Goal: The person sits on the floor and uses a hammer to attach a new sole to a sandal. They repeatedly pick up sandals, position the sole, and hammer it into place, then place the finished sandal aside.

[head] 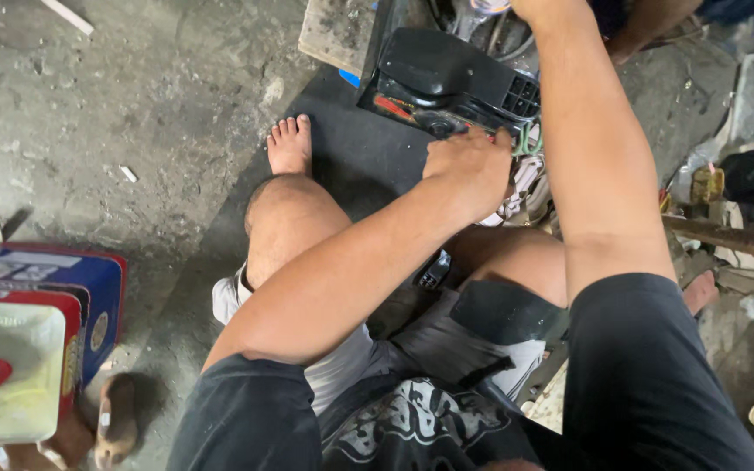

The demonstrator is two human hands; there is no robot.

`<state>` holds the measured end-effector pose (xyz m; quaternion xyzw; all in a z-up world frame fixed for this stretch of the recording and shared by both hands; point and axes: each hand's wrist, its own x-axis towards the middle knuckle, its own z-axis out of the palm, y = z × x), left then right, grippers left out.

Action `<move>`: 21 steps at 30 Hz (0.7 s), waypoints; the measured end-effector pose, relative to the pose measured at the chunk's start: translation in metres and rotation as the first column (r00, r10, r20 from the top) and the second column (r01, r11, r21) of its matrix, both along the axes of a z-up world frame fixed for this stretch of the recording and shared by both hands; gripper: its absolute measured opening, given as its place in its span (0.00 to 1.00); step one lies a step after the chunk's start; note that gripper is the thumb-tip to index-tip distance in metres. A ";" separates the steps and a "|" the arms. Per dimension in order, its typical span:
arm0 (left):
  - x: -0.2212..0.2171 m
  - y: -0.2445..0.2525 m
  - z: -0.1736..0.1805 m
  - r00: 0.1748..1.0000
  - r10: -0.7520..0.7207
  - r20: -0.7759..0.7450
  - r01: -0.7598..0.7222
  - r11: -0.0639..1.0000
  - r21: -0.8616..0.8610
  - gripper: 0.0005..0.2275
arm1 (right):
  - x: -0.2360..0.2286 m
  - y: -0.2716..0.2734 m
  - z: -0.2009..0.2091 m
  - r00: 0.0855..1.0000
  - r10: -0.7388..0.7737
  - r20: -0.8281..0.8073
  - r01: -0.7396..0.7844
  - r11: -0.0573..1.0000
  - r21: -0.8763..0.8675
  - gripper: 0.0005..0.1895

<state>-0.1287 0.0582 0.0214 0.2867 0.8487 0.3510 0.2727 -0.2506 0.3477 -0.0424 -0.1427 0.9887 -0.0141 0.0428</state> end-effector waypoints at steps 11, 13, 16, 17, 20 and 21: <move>0.000 -0.006 0.007 0.999 -0.047 -0.020 0.047 0.999 0.002 0.29 | 0.019 0.037 0.002 0.991 0.108 -0.078 -0.102 0.992 0.079 0.07; -0.002 -0.010 0.008 0.998 -0.053 -0.026 0.053 0.999 0.011 0.31 | 0.035 0.048 0.015 0.993 0.073 -0.096 -0.071 0.997 0.021 0.08; 0.000 -0.013 0.000 0.998 -0.052 -0.032 0.053 0.999 0.005 0.33 | 0.055 0.053 0.024 0.998 -0.031 -0.052 0.029 0.999 -0.038 0.08; 0.000 -0.011 -0.004 0.998 -0.052 -0.033 0.052 0.999 -0.009 0.33 | 0.057 0.054 0.025 0.998 -0.032 -0.060 0.030 0.999 -0.033 0.08; -0.005 -0.005 -0.020 0.978 0.040 -0.204 -0.026 0.997 0.072 0.38 | 0.060 0.047 0.032 0.989 0.003 -0.149 -0.001 1.000 0.011 0.05; -0.010 -0.006 -0.026 0.951 0.116 -0.287 -0.068 0.983 0.173 0.39 | 0.070 0.041 0.035 0.983 0.011 -0.183 -0.006 1.000 0.028 0.04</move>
